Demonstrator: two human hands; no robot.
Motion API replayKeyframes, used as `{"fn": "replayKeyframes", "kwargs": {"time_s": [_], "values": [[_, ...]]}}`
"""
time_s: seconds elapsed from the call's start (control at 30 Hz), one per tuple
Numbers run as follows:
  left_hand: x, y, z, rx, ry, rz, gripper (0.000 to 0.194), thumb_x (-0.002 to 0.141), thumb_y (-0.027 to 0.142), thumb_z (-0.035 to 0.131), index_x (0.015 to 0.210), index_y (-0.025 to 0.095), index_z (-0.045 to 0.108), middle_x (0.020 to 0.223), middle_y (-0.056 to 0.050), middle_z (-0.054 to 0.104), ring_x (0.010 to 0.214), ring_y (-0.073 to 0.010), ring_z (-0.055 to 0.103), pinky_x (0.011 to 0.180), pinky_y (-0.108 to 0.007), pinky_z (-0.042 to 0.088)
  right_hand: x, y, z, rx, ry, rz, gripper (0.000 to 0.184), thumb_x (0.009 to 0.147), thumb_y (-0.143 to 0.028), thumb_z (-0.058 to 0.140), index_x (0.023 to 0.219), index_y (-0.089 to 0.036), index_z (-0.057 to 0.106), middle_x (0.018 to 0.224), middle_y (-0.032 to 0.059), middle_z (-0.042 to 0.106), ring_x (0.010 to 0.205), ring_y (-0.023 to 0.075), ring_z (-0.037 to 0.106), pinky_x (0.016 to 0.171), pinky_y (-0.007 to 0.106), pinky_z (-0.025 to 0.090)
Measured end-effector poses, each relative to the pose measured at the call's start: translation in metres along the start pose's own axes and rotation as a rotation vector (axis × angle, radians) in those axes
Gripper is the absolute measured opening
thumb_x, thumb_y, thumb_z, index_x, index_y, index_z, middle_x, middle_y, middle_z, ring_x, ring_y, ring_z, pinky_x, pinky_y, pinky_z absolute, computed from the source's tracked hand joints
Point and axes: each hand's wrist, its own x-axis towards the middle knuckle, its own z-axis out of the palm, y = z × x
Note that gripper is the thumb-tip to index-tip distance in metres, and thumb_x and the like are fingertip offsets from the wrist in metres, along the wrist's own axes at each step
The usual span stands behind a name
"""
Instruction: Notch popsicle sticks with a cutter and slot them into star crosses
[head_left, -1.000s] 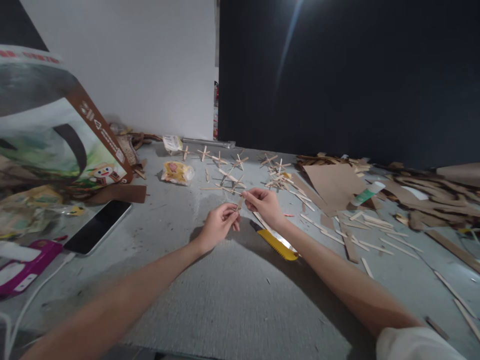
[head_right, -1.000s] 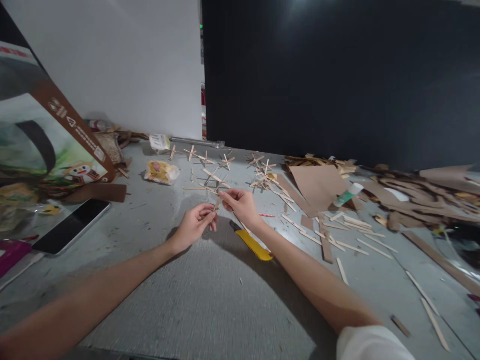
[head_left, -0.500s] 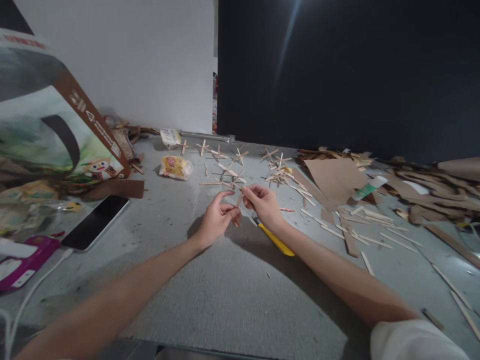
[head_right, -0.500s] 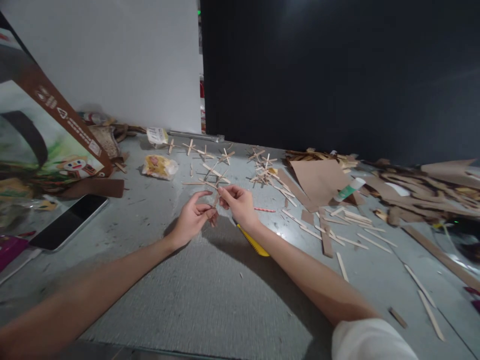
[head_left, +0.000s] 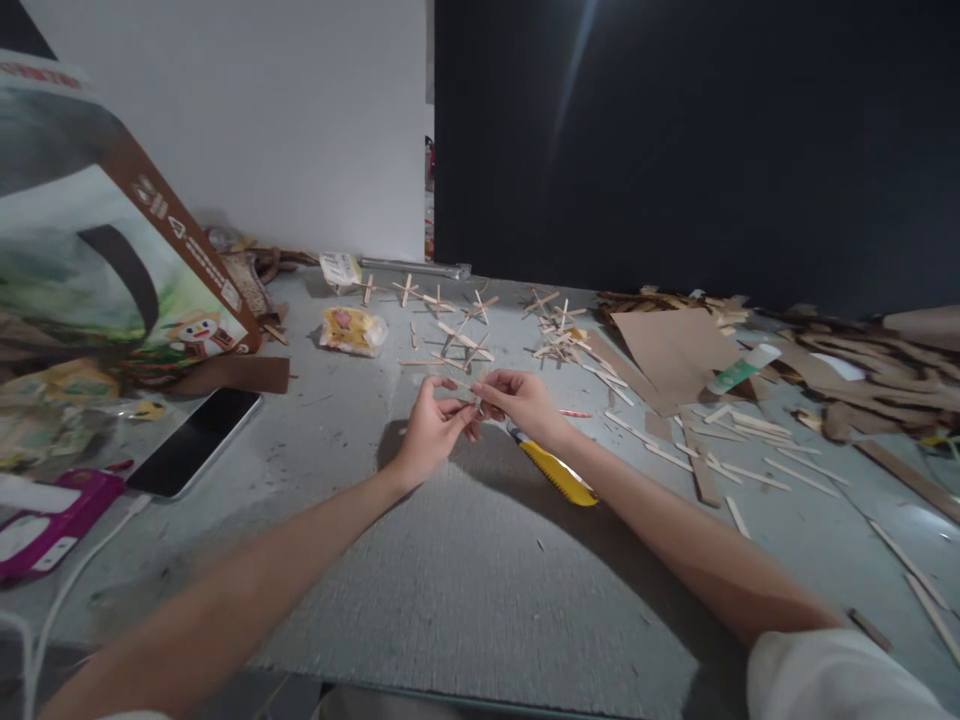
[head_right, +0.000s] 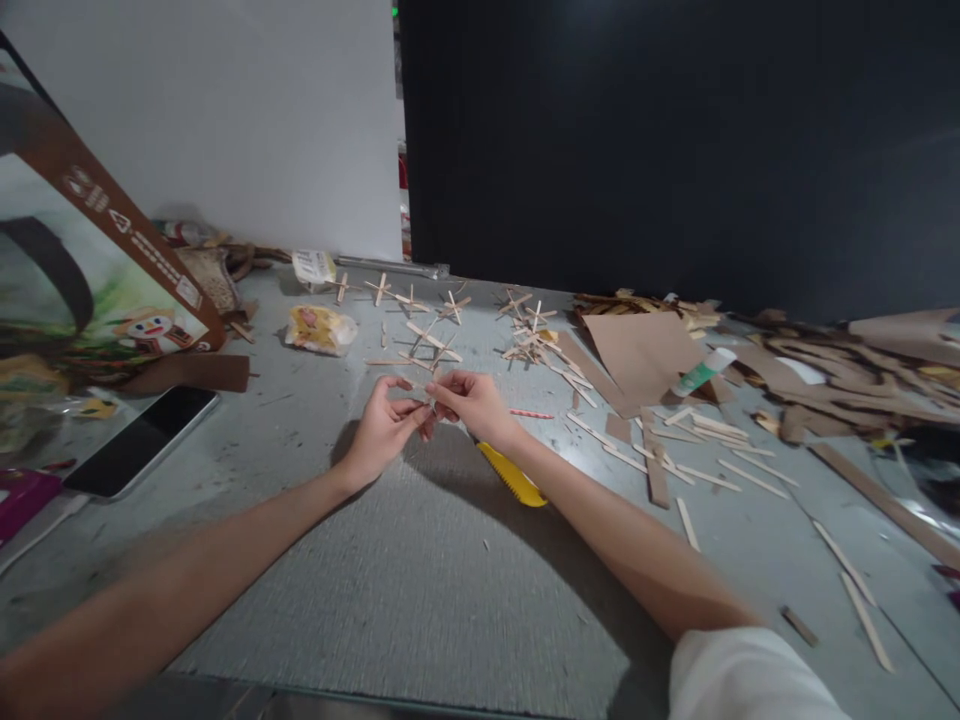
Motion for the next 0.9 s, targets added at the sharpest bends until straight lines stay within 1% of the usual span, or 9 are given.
{"fn": "replayKeyframes", "kwargs": {"time_s": [0.13, 0.37, 0.57, 0.67, 0.8, 0.9], "values": [[0.0003, -0.0023, -0.0013, 0.007, 0.005, -0.001, 0.06, 0.083, 0.053, 0.082, 0.106, 0.025, 0.034, 0.072, 0.002, 0.075, 0.056, -0.0174, 0.072, 0.057, -0.027, 0.053, -0.0003, 0.0013, -0.0002, -0.018, -0.015, 0.002, 0.053, 0.075, -0.071, 0.081, 0.069, -0.021, 0.062, 0.058, 0.0003, 0.063, 0.05, 0.0107, 0.047, 0.05, 0.027, 0.037], [0.001, -0.0019, -0.0009, -0.01, 0.016, 0.027, 0.061, 0.082, 0.055, 0.082, 0.103, 0.026, 0.032, 0.063, 0.007, 0.071, 0.05, -0.0148, 0.069, 0.053, -0.024, 0.051, -0.0011, 0.0022, -0.0013, -0.072, -0.085, 0.004, 0.055, 0.077, -0.071, 0.078, 0.07, -0.021, 0.059, 0.054, -0.0027, 0.058, 0.048, 0.01, 0.047, 0.048, 0.025, 0.035], [0.0016, -0.0029, -0.0015, -0.048, 0.032, 0.024, 0.065, 0.079, 0.051, 0.085, 0.108, 0.026, 0.032, 0.063, 0.006, 0.071, 0.047, -0.0163, 0.068, 0.051, -0.024, 0.052, -0.0013, 0.0037, -0.0017, -0.085, -0.103, 0.031, 0.052, 0.078, -0.068, 0.08, 0.071, -0.021, 0.059, 0.054, -0.0036, 0.057, 0.047, 0.0096, 0.046, 0.048, 0.025, 0.033], [0.0019, -0.0031, -0.0023, -0.052, 0.034, 0.028, 0.066, 0.079, 0.05, 0.086, 0.111, 0.026, 0.034, 0.064, 0.006, 0.072, 0.047, -0.0165, 0.069, 0.051, -0.025, 0.053, -0.0013, 0.0037, -0.0033, -0.075, -0.139, 0.023, 0.053, 0.08, -0.071, 0.076, 0.074, -0.021, 0.057, 0.055, -0.0036, 0.057, 0.049, 0.01, 0.047, 0.049, 0.025, 0.034], [0.0023, -0.0037, -0.0042, -0.046, 0.035, 0.038, 0.063, 0.081, 0.049, 0.085, 0.111, 0.025, 0.036, 0.064, 0.005, 0.072, 0.049, -0.0168, 0.07, 0.052, -0.025, 0.055, -0.0018, 0.0038, -0.0054, -0.059, -0.195, 0.0, 0.056, 0.08, -0.075, 0.073, 0.08, -0.021, 0.059, 0.059, -0.0032, 0.059, 0.053, 0.0109, 0.05, 0.052, 0.025, 0.038], [0.0024, -0.0047, -0.0055, -0.042, 0.043, 0.038, 0.061, 0.081, 0.049, 0.085, 0.112, 0.025, 0.037, 0.064, 0.005, 0.072, 0.05, -0.0177, 0.071, 0.052, -0.026, 0.055, -0.0035, 0.0045, -0.0052, -0.067, -0.223, 0.0, 0.055, 0.081, -0.074, 0.074, 0.085, -0.02, 0.061, 0.058, -0.0032, 0.059, 0.053, 0.0113, 0.051, 0.051, 0.025, 0.037]]}}
